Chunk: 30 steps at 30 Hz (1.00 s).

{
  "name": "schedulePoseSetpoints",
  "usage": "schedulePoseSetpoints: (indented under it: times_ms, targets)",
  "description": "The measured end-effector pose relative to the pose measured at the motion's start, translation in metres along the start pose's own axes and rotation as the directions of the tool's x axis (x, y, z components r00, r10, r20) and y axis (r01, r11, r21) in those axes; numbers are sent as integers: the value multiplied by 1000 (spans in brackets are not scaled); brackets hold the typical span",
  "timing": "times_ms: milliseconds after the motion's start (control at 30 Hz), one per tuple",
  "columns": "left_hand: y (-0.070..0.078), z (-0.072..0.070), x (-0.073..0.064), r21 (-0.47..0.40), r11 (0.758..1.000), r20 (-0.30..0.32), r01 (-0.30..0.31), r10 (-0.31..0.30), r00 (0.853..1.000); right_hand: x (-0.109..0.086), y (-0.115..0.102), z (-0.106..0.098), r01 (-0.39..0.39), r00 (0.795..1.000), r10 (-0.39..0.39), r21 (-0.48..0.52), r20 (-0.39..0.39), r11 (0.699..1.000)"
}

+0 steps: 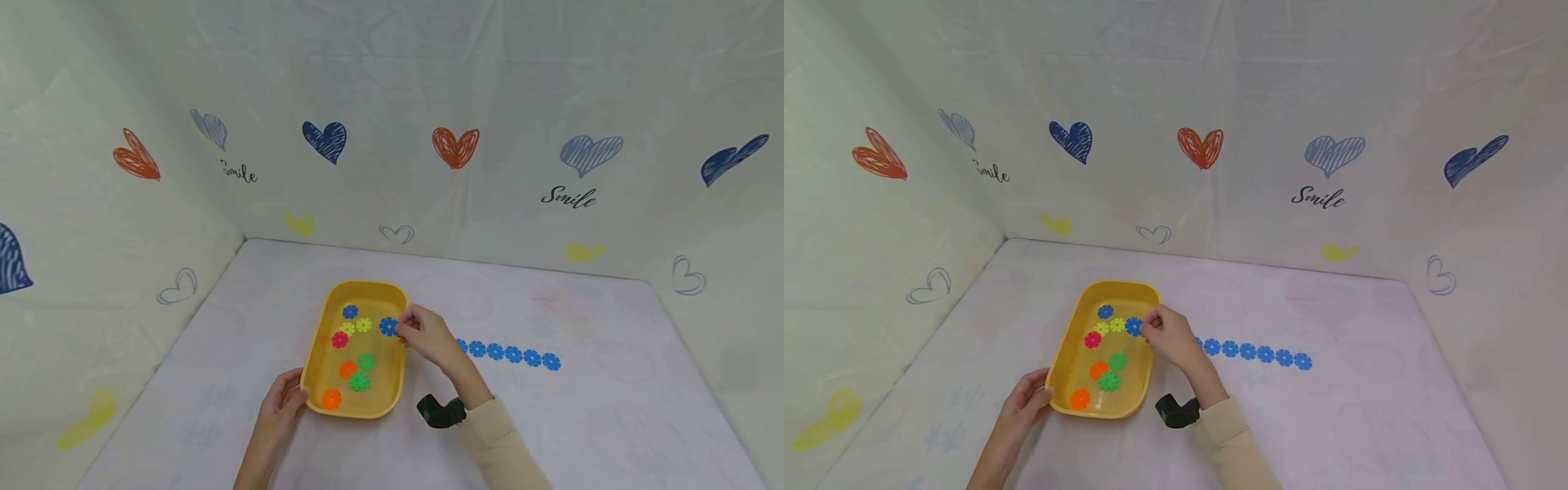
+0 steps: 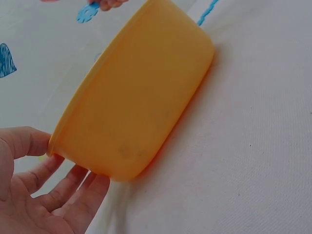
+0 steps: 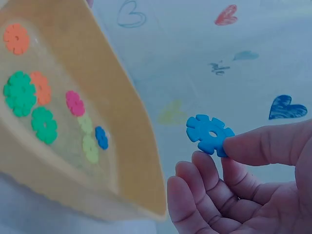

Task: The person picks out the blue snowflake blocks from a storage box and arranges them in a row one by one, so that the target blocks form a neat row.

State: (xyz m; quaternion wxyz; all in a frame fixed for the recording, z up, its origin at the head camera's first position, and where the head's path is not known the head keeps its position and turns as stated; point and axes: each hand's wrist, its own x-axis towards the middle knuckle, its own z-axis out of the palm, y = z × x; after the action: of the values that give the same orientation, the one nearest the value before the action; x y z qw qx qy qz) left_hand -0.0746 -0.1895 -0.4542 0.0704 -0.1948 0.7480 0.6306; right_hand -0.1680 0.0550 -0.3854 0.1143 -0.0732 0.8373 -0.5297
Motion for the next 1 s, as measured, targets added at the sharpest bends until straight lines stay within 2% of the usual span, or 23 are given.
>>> schedulePoseSetpoints:
  times_ms: [400,633,1000]
  targets:
    - [0,0,0,7,1000,7,-14,14,1000,-24,29,-22,-77,984,97,136,-146,988]
    - [0,1,1,2,1000,9,-11,11,1000,-37,49,-40,-107,971,145,195,-192,975]
    - [1,1,-1,4,1000,9,-10,10,1000,-53,91,-69,-191,928,245,208,-280,959]
